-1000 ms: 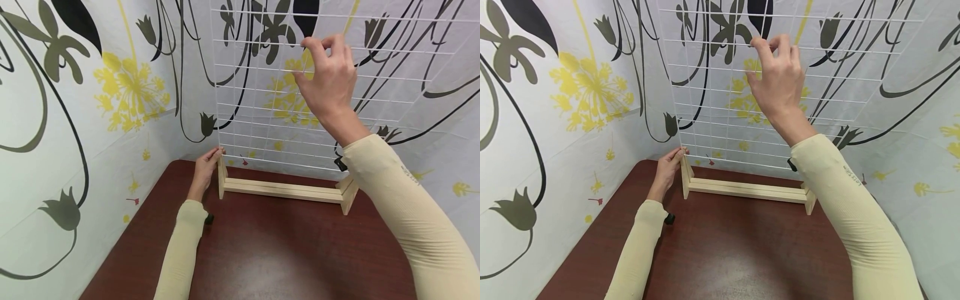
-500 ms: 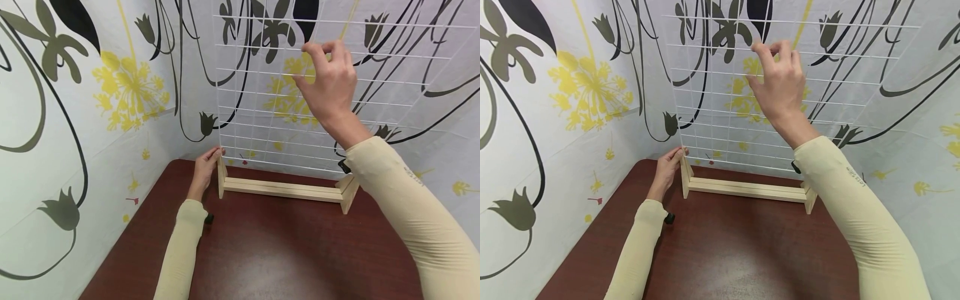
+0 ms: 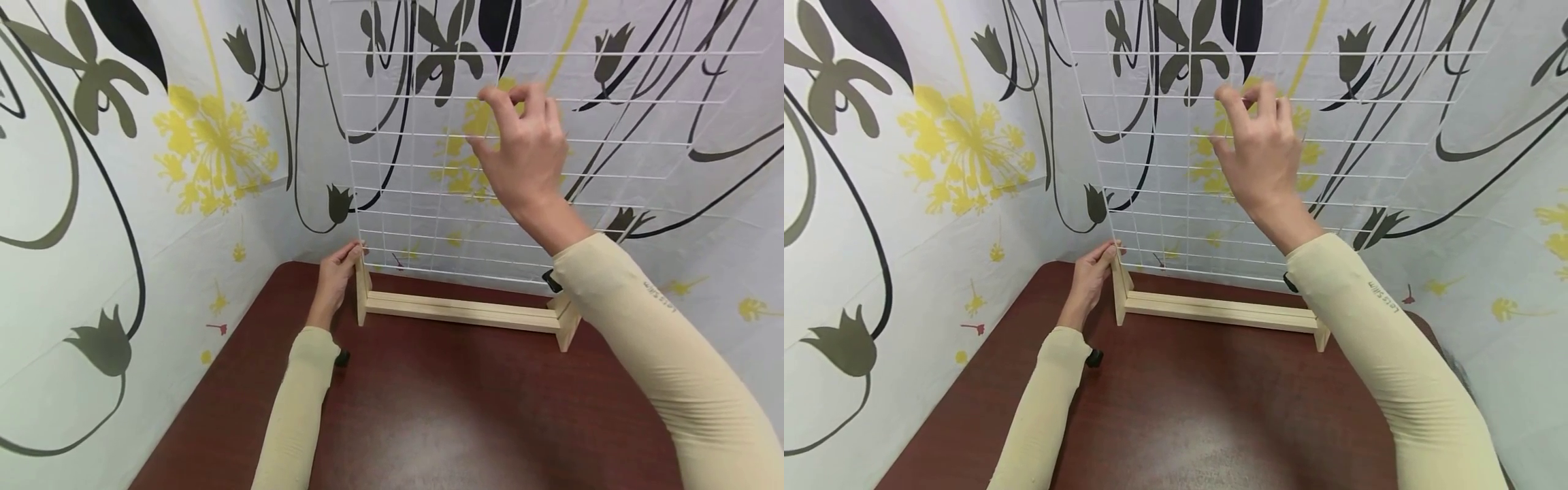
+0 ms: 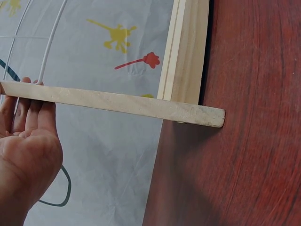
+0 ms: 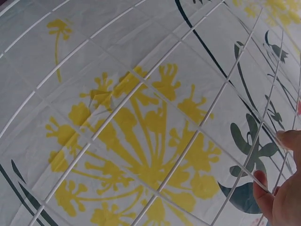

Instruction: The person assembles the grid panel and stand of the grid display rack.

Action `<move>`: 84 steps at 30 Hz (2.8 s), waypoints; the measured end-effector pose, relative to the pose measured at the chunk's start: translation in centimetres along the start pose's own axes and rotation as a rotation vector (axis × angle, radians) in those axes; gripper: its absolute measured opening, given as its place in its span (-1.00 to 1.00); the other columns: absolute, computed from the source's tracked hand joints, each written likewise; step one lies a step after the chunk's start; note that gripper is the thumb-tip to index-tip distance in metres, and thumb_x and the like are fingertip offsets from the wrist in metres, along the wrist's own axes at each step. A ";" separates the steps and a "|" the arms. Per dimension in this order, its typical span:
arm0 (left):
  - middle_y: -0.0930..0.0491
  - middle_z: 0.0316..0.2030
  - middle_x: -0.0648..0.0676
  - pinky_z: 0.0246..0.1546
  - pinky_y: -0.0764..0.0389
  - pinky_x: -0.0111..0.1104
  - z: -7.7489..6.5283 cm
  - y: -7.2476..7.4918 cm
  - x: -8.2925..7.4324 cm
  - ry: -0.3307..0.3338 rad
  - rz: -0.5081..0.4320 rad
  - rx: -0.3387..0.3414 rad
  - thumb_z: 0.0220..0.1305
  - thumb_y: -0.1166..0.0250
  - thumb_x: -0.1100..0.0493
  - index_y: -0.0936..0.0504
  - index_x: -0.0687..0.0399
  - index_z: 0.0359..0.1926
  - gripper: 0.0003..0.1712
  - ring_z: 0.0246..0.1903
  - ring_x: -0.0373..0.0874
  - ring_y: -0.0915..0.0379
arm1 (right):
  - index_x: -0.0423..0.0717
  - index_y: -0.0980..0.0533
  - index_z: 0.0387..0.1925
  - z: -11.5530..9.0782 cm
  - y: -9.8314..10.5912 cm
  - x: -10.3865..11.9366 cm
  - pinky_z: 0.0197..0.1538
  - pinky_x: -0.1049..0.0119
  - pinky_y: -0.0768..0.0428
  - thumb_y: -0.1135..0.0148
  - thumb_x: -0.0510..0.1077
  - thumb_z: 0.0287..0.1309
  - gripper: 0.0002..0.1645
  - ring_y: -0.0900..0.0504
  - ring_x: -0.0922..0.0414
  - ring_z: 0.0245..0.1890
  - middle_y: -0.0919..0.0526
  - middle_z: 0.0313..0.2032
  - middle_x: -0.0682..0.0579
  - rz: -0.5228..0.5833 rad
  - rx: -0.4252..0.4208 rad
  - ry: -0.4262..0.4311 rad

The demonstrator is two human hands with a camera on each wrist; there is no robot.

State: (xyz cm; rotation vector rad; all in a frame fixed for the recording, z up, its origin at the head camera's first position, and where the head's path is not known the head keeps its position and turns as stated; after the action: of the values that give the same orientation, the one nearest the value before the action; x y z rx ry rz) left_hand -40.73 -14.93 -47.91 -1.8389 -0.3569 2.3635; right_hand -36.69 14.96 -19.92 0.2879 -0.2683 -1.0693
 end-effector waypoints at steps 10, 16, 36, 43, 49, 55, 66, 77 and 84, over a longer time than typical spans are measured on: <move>-0.67 0.22 0.35 0.30 -0.62 -0.36 -0.4 0.2 0.0 -0.006 0.015 0.005 0.49 -0.37 0.04 -0.66 0.24 0.29 -0.50 0.34 0.12 -0.58 | 0.17 -0.59 0.19 -0.6 -0.2 0.6 -0.16 -0.30 -0.66 -0.57 -0.05 0.20 -0.46 -0.61 -0.23 -0.05 -0.59 0.04 -0.18 0.000 -0.005 -0.005; -0.72 0.18 0.29 0.30 -0.62 -0.34 -0.5 0.1 -0.2 -0.001 0.030 -0.008 0.48 -0.38 0.03 -0.67 0.22 0.27 -0.51 0.26 0.01 -0.65 | 0.19 -0.60 0.18 -0.8 -0.3 1.0 -0.20 -0.34 -0.65 -0.55 -0.06 0.22 -0.48 -0.63 -0.25 -0.03 -0.60 0.03 -0.16 -0.005 -0.011 -0.021; -0.77 0.11 0.21 0.37 -0.58 -0.26 -0.7 -0.6 -0.4 -0.047 0.082 -0.037 0.48 -0.38 0.01 -0.72 0.16 0.23 -0.56 0.15 -0.24 -0.68 | 0.22 -0.57 0.20 -1.5 -0.7 1.5 -0.28 -0.33 -0.66 -0.57 -0.14 0.19 -0.43 -0.63 -0.20 0.06 -0.57 0.08 -0.15 -0.007 0.006 -0.033; -0.73 0.16 0.28 0.31 -0.59 -0.33 -1.1 -0.9 -0.2 -0.051 0.118 -0.055 0.51 -0.35 0.02 -0.72 0.13 0.24 -0.58 0.22 -0.12 -0.66 | 0.23 -0.54 0.23 -1.8 -0.8 1.3 -0.34 -0.32 -0.64 -0.54 -0.12 0.23 -0.42 -0.61 -0.19 0.09 -0.56 0.11 -0.14 -0.017 0.025 -0.034; -0.71 0.19 0.30 0.43 -0.52 -0.27 -1.0 -0.9 -0.2 -0.054 0.126 -0.048 0.50 -0.35 -0.02 -0.71 0.14 0.25 -0.54 0.31 0.02 -0.61 | 0.25 -0.51 0.28 -1.9 -0.7 1.2 -0.37 -0.30 -0.64 -0.50 -0.11 0.26 -0.40 -0.60 -0.18 0.07 -0.54 0.15 -0.14 -0.020 0.038 -0.024; -0.72 0.17 0.28 0.43 -0.52 -0.30 -0.8 -0.9 -0.4 -0.056 0.127 -0.055 0.49 -0.37 -0.02 -0.70 0.16 0.25 -0.53 0.30 0.00 -0.62 | 0.28 -0.47 0.36 -1.9 -0.4 1.0 -0.36 -0.26 -0.64 -0.47 -0.12 0.28 -0.33 -0.57 -0.16 0.04 -0.52 0.20 -0.12 -0.002 0.069 -0.001; -0.65 0.31 0.21 0.27 -0.60 -0.33 -0.5 -0.5 -2.5 -0.037 0.208 0.026 0.51 -0.35 0.00 -0.53 0.02 0.44 -0.43 0.27 -0.16 -0.61 | 0.31 -0.42 0.45 -2.2 0.1 0.3 -0.42 -0.21 -0.62 -0.44 -0.14 0.31 -0.26 -0.54 -0.18 0.11 -0.46 0.25 -0.11 0.004 0.113 0.049; -0.52 0.42 0.29 0.42 -0.52 0.05 2.5 -4.0 -12.0 -0.312 0.050 0.061 0.73 0.09 -0.12 -0.44 -0.04 0.51 -0.46 0.43 0.23 -0.46 | 0.34 -0.40 0.46 -2.1 0.2 0.0 -0.44 -0.16 -0.62 -0.37 -0.09 0.37 -0.30 -0.55 -0.15 0.19 -0.45 0.28 -0.08 0.000 0.118 0.054; -0.59 0.37 0.22 0.21 -0.71 -0.09 3.6 -7.2 -18.3 -0.362 0.030 0.053 0.70 0.05 -0.16 -0.51 -0.19 0.46 -0.50 0.30 0.19 -0.61 | 0.34 -0.35 0.52 -2.5 0.5 -0.4 -0.50 -0.10 -0.56 -0.38 -0.08 0.37 -0.23 -0.54 -0.13 0.21 -0.45 0.35 -0.06 0.002 0.126 0.090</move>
State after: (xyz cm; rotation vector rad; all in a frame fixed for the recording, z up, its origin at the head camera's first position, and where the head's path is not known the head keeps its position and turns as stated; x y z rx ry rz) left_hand -39.89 -12.77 -28.06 -1.3985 -0.2994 2.6959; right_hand -35.55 15.75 -22.12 0.4476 -0.2554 -1.0363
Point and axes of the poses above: each hand's wrist, its own z-axis towards the middle knuckle, its own y-axis out of the back of the hand, x = y × z, the point moved 1 cm from there along z, towards the middle knuckle
